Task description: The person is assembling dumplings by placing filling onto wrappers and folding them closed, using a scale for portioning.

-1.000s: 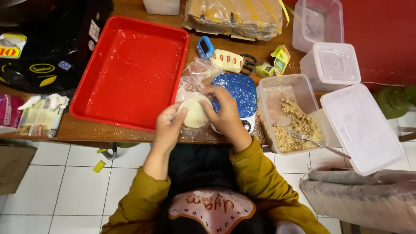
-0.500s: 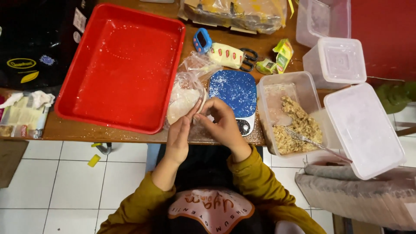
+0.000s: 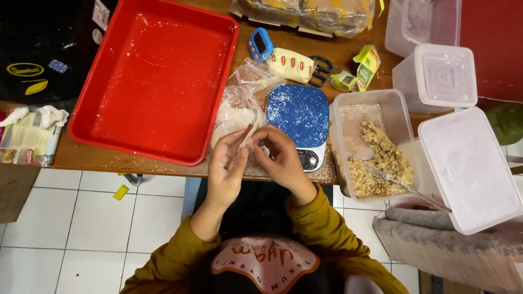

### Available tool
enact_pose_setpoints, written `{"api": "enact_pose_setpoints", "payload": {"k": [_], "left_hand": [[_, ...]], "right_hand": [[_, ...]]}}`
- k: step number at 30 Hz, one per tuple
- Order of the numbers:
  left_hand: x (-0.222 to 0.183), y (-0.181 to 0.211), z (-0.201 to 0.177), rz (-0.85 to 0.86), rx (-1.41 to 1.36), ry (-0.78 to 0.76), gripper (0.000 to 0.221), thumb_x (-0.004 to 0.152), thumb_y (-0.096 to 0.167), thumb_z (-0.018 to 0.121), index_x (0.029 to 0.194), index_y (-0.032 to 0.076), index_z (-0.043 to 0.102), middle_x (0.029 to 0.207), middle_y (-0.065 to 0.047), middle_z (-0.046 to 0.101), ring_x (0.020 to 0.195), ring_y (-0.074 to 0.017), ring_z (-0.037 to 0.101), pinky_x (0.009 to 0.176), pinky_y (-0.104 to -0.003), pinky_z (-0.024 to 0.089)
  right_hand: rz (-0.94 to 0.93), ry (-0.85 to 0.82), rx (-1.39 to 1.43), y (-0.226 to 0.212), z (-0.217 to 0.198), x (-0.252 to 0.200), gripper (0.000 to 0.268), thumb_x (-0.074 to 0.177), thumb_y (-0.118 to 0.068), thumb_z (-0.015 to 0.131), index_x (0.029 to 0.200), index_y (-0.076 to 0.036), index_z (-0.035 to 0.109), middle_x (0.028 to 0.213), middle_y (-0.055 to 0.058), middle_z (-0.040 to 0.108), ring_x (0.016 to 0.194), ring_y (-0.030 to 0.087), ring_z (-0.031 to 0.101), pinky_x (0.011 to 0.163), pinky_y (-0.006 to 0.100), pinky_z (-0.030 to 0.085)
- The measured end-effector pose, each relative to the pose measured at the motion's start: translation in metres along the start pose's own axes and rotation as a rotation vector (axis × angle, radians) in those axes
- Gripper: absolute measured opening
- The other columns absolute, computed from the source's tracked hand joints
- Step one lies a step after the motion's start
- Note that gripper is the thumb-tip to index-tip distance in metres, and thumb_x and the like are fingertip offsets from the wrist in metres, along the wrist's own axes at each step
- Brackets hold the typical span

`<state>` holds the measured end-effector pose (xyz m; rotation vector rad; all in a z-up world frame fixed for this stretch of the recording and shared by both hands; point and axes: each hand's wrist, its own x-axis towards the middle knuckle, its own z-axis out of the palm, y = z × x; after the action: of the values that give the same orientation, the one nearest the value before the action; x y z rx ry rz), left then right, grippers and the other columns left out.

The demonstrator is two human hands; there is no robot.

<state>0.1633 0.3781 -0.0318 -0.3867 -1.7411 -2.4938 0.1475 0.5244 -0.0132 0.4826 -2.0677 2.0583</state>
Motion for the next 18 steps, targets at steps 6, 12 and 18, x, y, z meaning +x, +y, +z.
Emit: {"api": "enact_pose_setpoints", "payload": {"k": [6,12,18], "left_hand": [[-0.005,-0.016,0.001,-0.151,0.068,0.117,0.041,0.091,0.007,0.075,0.121,0.007,0.049,0.105,-0.009,0.077,0.091,-0.0073,0.07,0.086,-0.022,0.056],[0.0,-0.018,-0.002,-0.127,0.135,0.095,0.021,0.098,0.013,0.067,0.114,0.007,0.054,0.097,-0.008,0.078,0.086,-0.0061,0.069,0.08,-0.024,0.058],[-0.006,-0.032,-0.007,-0.144,0.137,0.133,0.013,0.104,0.017,0.06,0.112,0.008,0.055,0.085,-0.003,0.075,0.079,-0.0037,0.065,0.075,-0.021,0.055]], "right_hand": [[0.013,-0.021,-0.019,0.004,-0.008,-0.005,0.009,0.089,0.004,0.072,0.098,0.002,0.071,0.087,0.012,0.06,0.084,0.017,0.058,0.08,0.033,0.055],[0.032,-0.014,-0.015,0.006,-0.01,-0.008,0.013,0.084,0.005,0.076,0.097,0.002,0.074,0.084,0.011,0.061,0.08,0.015,0.059,0.077,0.032,0.055],[0.028,0.008,0.01,0.011,-0.011,-0.011,0.009,0.087,0.005,0.073,0.096,0.002,0.072,0.082,0.012,0.06,0.077,0.017,0.061,0.073,0.032,0.055]]}}
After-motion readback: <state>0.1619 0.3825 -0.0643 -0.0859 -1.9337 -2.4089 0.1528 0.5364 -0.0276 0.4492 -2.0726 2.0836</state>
